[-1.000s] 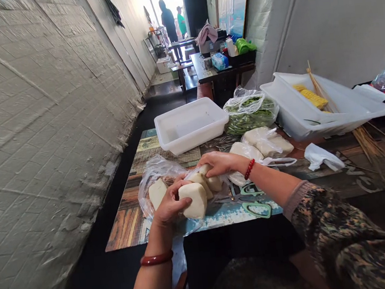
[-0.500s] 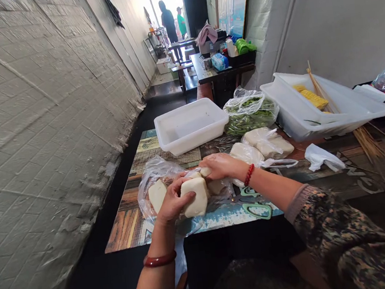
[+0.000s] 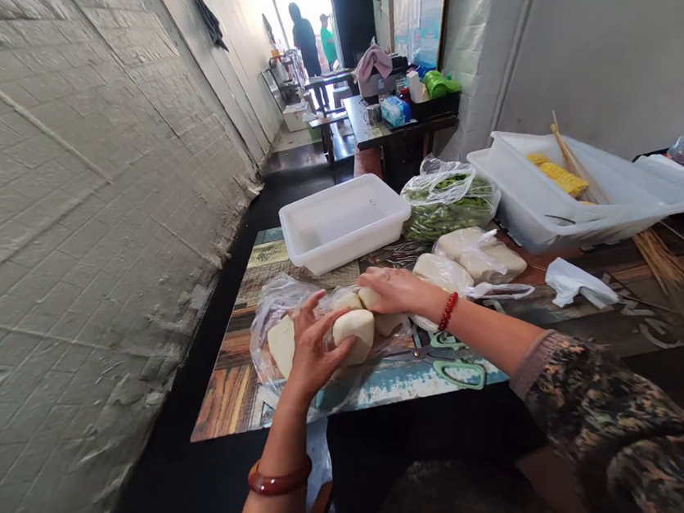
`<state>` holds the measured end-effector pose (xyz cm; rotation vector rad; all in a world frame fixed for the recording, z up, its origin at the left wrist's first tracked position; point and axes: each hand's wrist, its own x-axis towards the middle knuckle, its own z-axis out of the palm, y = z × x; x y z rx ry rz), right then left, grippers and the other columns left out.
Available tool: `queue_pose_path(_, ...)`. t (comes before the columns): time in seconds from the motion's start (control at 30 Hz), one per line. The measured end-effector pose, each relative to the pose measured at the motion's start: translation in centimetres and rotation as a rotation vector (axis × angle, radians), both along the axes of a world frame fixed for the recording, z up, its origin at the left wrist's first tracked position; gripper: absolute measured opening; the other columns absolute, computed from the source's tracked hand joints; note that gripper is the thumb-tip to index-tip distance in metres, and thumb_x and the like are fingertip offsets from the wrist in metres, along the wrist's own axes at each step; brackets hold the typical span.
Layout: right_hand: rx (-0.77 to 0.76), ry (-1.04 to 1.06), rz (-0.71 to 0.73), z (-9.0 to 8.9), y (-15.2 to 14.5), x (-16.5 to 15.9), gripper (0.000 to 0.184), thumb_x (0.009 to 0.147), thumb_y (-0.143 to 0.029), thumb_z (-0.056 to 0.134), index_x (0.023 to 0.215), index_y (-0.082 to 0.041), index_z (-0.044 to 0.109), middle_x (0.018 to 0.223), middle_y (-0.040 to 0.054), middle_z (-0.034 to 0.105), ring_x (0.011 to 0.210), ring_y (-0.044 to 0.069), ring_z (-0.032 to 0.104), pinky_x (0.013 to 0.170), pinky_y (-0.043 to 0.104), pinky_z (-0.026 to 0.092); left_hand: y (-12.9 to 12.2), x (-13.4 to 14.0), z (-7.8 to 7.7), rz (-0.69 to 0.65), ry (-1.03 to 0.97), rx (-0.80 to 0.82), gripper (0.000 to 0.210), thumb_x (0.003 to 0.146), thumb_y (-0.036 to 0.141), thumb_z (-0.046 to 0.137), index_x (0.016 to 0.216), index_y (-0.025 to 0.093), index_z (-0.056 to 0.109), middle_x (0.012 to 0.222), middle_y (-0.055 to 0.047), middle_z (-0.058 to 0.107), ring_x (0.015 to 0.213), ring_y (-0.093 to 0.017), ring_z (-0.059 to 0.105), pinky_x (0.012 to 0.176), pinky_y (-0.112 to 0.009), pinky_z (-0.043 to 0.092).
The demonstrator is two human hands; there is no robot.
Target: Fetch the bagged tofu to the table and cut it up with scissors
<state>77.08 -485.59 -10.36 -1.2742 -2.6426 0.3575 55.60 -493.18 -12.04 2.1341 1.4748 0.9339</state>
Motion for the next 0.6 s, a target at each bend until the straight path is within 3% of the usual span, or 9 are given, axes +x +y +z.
queue_pose_path(0.13, 0.122, 0.042, -0.012, 0.6, -0.5, 0.0, 0.056, 0.08, -0.033, 0.073, 0.129, -0.018, 0.053, 0.134, 0.015, 0.054, 0.121, 0.031, 0.05, 0.097, 0.04, 0.039, -0.6, 0.1, 0.6, -0.072, 0.053, -0.013, 0.034, 0.073, 0.026, 0.072, 0.107, 0.023, 0.068, 0.131, -0.01, 0.055, 0.125, -0.03, 0.047, 0.109, -0.046, 0.036)
queue_pose_path(0.23, 0.194, 0.081, 0.075, 1.3, -0.5, 0.1, 0.037, 0.084, -0.028, 0.069, 0.119, -0.021, 0.06, 0.127, 0.0102, 0.06, 0.119, 0.028, 0.051, 0.098, 0.039, 0.037, -0.6, 0.0, 0.7, -0.095, 0.031, -0.035, 0.032, 0.07, 0.02, 0.072, 0.102, 0.021, 0.066, 0.13, -0.011, 0.056, 0.125, -0.03, 0.048, 0.109, -0.045, 0.036)
queue_pose_path(0.33, 0.131, -0.005, 0.078, 1.8, -0.1, -0.2, 0.025, 0.087, -0.027, 0.064, 0.112, -0.021, 0.065, 0.118, 0.0097, 0.064, 0.113, 0.027, 0.054, 0.095, 0.039, 0.038, -0.4, 0.0, 0.8, -0.119, 0.008, -0.066, 0.032, 0.07, 0.02, 0.071, 0.102, 0.02, 0.065, 0.132, -0.011, 0.055, 0.126, -0.03, 0.049, 0.11, -0.045, 0.036)
queue_pose_path(0.6, 0.026, -0.206, 0.043, 1.4, 2.3, -1.2, 0.051, 0.073, -0.042, 0.076, 0.118, -0.021, 0.066, 0.116, 0.0128, 0.07, 0.107, 0.031, 0.063, 0.086, 0.039, 0.046, 1.7, -0.8, 1.0, -0.148, -0.016, -0.151, 0.039, 0.075, 0.03, 0.066, 0.112, 0.019, 0.06, 0.125, -0.011, 0.062, 0.116, -0.029, 0.058, 0.1, -0.043, 0.046)
